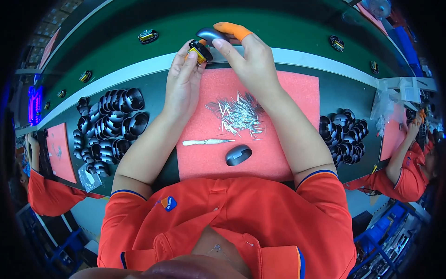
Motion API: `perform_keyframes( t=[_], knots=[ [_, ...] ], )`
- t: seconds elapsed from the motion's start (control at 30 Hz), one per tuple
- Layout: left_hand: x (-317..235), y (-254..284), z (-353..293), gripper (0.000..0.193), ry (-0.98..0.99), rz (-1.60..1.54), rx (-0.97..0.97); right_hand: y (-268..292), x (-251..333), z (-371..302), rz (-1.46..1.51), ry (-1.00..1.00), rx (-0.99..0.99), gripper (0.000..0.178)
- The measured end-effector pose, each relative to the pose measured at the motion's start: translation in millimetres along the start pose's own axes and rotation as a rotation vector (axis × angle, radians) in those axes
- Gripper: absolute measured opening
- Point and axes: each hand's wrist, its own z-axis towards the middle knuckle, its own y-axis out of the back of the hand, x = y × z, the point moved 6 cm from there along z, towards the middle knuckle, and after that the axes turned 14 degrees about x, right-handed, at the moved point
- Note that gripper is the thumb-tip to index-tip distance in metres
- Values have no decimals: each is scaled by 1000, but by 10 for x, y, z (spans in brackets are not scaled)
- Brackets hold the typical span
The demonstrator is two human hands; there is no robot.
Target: The person assembles small electronic components by hand, taking plastic housings, metal springs, and other electronic components from bins and putting them together at a factory workstation.
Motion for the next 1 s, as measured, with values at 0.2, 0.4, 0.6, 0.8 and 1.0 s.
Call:
perform_keyframes(
  t=[0.2,0.4,0.6,0.8,1.0],
  knots=[
    [128,28,-26,37,108,-83,-18,-48,-30,-1,-69,80,-17,35],
    [141,29,-22,39,128,-51,-12,-66,-107,24,-67,64,-8,35],
    [137,38,-24,37,109,-64,-23,-45,-90,34,-123,41,-1,35],
    [96,15,-73,43,129,-12,-23,-54,-171,31,-49,-221,124,41],
    [148,22,0,43,118,8,41,-103,-460,63,288,-245,272,35]
  ],
)
